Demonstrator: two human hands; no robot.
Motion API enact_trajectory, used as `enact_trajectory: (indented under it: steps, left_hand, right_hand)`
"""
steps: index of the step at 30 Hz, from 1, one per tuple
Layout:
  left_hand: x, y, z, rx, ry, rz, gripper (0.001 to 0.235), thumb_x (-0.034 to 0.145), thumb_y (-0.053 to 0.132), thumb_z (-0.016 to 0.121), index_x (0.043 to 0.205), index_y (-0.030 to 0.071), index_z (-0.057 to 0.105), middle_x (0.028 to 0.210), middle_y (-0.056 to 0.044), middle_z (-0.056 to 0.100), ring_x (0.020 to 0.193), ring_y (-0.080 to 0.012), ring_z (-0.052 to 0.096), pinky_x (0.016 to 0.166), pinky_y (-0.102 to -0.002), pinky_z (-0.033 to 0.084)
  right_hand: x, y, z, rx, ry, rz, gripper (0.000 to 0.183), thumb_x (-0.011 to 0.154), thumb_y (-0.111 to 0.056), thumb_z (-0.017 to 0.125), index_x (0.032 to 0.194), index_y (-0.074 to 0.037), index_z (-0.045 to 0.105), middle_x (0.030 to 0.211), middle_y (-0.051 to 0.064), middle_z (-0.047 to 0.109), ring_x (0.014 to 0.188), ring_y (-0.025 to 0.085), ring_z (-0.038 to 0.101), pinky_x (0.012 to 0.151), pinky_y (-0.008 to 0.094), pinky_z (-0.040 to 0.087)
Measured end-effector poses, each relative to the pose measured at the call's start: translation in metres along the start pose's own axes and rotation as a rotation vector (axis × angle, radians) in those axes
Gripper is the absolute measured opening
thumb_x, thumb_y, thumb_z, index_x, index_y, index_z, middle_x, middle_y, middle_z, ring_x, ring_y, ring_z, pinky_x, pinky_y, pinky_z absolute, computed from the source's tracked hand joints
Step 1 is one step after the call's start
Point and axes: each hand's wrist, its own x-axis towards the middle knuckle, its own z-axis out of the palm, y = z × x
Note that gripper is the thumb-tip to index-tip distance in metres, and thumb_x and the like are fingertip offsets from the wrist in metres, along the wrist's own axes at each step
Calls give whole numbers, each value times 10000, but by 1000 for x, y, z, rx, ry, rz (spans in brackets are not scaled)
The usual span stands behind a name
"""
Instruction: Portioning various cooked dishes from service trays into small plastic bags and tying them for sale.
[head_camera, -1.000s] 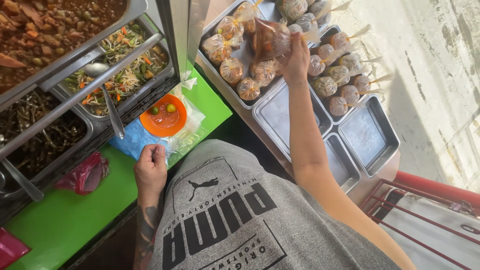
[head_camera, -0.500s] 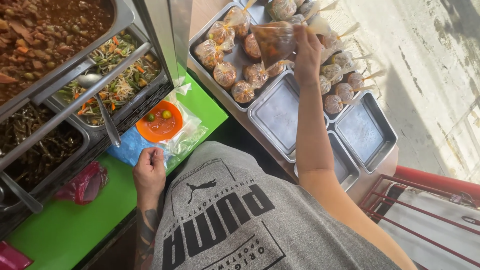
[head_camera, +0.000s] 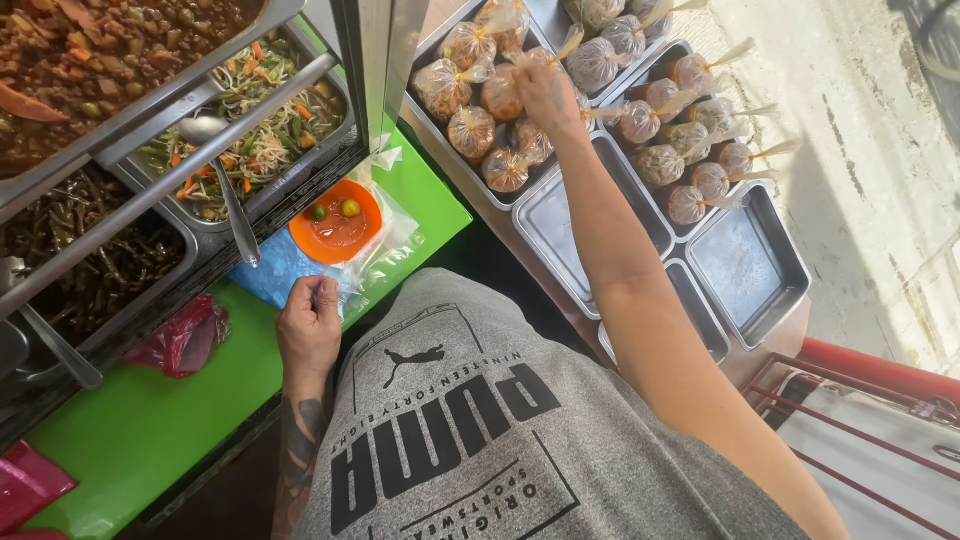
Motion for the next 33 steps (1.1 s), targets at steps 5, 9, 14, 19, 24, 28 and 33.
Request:
enact_trajectory:
  steps: [5,9,14,19,24,28,33]
  left_hand:
    - [-1,3,-3,-9,12,-11,250,1097,288,563,1021,58,625,781,-60,673,650,-206,601,556,-377,457]
    - [0,-1,-2,4,-6,-32,288,1089,342,553,1039,70,635,794,-66,691,669,-227,631,562,-396,462]
    - [2,2,-5,-14,-5,-9,268,1092,316,552,1040,66,634,806,-62,691,679,-229,630,576,-398,470]
    - [2,-7,-4,10,-1,63,252,1090,304,567,1034,68,633,784,-68,682,631,-242,603,552,-413,439]
    - [2,-3,-9,-3,-17,54,263,1093,312,559,1025,68,628,811,-58,687,665,-241,615,581,-410,454]
    - [-1,-7,-11,-7,-2,70,272,1097,311,559,1017,60,623,803,-55,669,664,-223,601,572,-397,458]
    - [-9,-12,-12,1,24,62,262,1088,304,562,1034,56,632,908,-69,731,786,-266,686,651,-415,513]
  right_hand:
    - [0,-1,-8,-705,-60,-342,531,975,-123,615,1499,-171,541,906,-63,638,827,125,491,594,237,516]
    - [-26,-23,-73,651,-142,250,364,1120,-346,485,857,-113,577,794,67,655,657,192,598,597,335,489]
    - [-71,-49,-113,547,180,269,310,1018,-319,563,1138,-62,690,1219,125,670,993,289,685,784,453,560]
    - [-88,-111,-124,408,-298,247,397,973,-586,629,939,-191,610,757,-36,613,694,118,624,692,313,589]
    - [-66,-124,-65,415,-159,277,530,1005,-591,527,1242,-118,504,1222,120,606,923,272,654,680,403,607]
    - [-55,-103,-23,341,-32,122,477,1075,-62,362,1552,-70,374,1150,247,667,1013,350,659,807,461,659]
    - [-87,-95,-76,1213,52,639,536,986,-537,413,1182,-145,722,1062,99,673,724,153,692,495,212,571]
